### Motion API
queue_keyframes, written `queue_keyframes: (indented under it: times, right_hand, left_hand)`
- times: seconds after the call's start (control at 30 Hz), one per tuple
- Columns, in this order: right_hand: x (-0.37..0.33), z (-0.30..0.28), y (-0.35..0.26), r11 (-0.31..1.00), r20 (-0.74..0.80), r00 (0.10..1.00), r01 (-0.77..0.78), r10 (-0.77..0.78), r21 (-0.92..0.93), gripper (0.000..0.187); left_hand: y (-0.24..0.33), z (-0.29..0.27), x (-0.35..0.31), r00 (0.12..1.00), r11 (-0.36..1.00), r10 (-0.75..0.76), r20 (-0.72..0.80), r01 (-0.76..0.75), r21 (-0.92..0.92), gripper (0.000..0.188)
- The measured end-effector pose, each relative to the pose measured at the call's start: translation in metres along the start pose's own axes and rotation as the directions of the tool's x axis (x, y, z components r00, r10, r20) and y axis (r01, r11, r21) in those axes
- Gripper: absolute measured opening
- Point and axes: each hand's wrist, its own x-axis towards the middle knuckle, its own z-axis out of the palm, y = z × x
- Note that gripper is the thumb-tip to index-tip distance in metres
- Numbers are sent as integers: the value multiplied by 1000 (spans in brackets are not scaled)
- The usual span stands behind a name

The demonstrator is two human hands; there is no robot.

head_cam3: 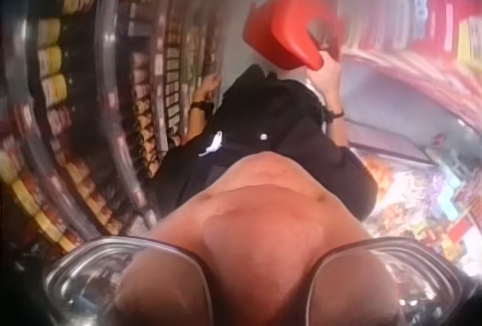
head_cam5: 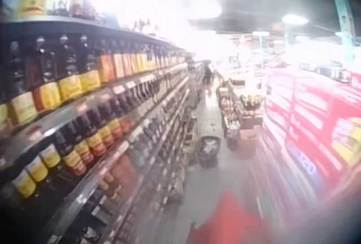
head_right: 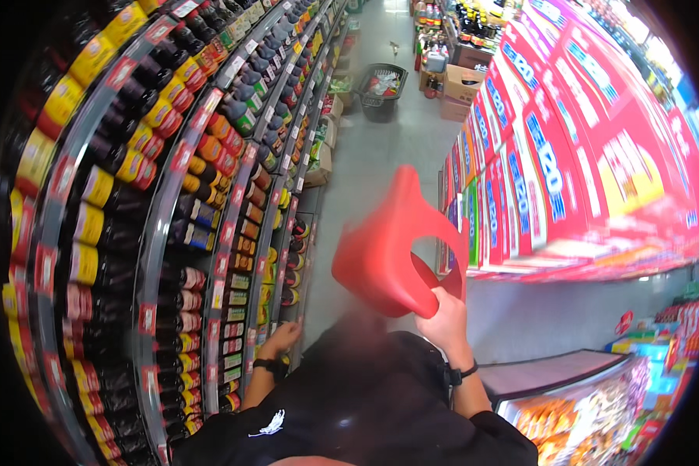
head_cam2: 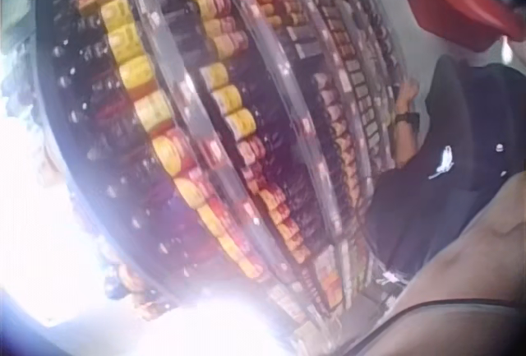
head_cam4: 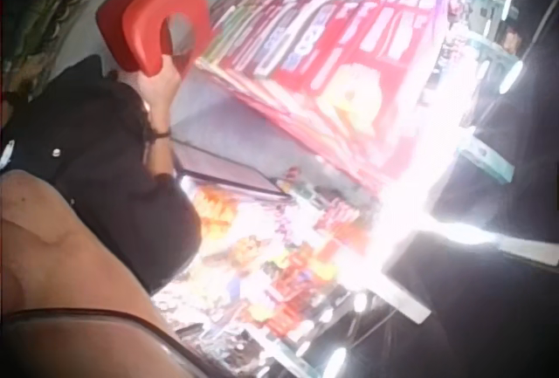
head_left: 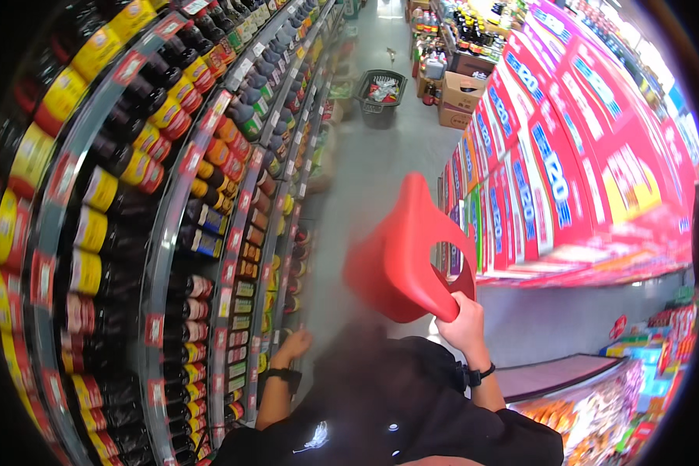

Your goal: The person organizes items within a handheld shopping basket by picking up various packaged food products and bottles and placing them into different positions within the basket while sitting on a red stool.

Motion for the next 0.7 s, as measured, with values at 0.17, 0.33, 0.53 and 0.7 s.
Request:
queue_keyframes:
  times: [0.17,0.33,0.53,0.7]
  right_hand:
    - [206,10,33,998,70,997,45,-42,-46,28]
    - [396,37,60,995,102,991,-79,84,-55,28]
    - [593,20,77,992,51,994,-93,97,-84,27]
    - [760,12,128,959,39,959,-282,281,23,27]
  left_hand:
    - [-41,7,105,905,794,157,396,-354,495,39]
    - [80,-45,299,952,909,-175,252,255,-331,41]
    - [300,-163,501,927,883,68,368,116,-455,43]
    - [475,-230,626,889,740,-87,450,360,-568,38]
